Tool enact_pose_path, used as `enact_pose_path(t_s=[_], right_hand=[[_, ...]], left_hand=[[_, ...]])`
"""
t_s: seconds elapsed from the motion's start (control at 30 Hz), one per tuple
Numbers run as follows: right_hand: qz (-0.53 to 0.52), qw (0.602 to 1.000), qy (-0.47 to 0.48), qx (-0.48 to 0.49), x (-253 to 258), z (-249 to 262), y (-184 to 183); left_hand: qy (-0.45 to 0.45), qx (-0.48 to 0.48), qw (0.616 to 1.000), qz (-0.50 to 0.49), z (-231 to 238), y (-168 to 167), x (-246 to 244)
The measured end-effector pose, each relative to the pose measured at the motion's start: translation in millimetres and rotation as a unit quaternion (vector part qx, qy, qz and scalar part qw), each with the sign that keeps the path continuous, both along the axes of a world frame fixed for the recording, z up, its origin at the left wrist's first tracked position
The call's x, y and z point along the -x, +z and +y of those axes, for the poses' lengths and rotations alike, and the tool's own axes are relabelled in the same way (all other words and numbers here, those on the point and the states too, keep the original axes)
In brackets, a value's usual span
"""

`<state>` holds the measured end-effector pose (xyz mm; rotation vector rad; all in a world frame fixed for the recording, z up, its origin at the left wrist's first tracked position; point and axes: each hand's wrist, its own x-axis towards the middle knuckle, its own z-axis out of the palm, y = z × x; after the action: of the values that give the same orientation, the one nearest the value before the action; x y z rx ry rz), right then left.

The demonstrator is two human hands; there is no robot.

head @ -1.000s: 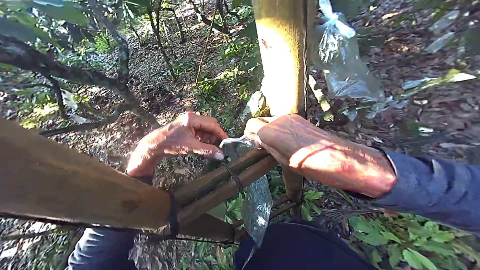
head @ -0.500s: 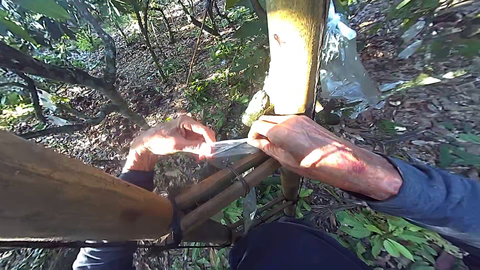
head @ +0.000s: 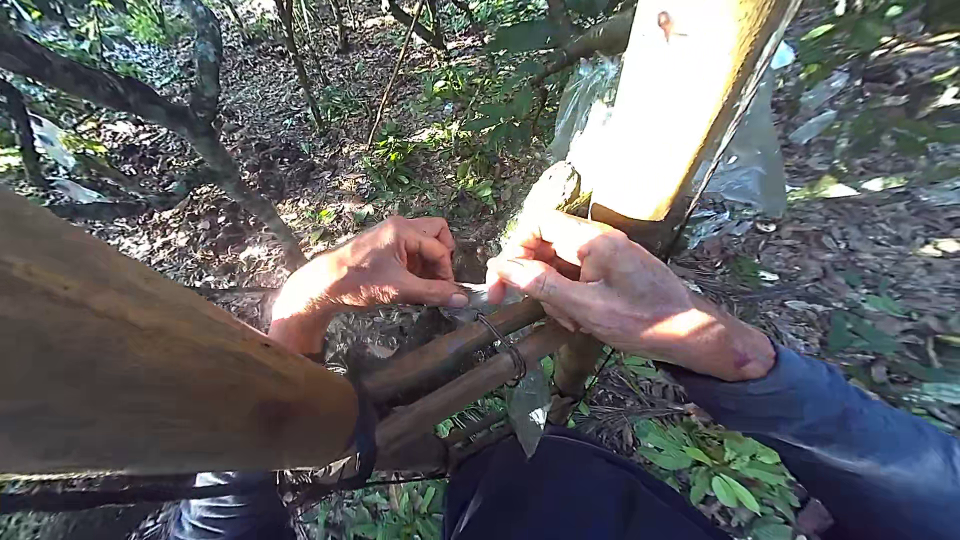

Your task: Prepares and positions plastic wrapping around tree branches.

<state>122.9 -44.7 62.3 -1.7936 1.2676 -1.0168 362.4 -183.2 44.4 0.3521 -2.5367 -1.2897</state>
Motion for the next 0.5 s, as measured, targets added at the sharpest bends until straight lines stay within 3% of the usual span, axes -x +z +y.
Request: enact_pose_path(t_s=[0.23,0.5], right_hand=[[0.323,0.938,-0.012,0.122,2,-6,-6],[0.397,0.904,0.042,0.155,4,-11,1]], left_hand=[[0.052,0.005,0.997,0.05,9,-13,-2],[0.078,-0.014,0.993,0.092,24,-2,5]])
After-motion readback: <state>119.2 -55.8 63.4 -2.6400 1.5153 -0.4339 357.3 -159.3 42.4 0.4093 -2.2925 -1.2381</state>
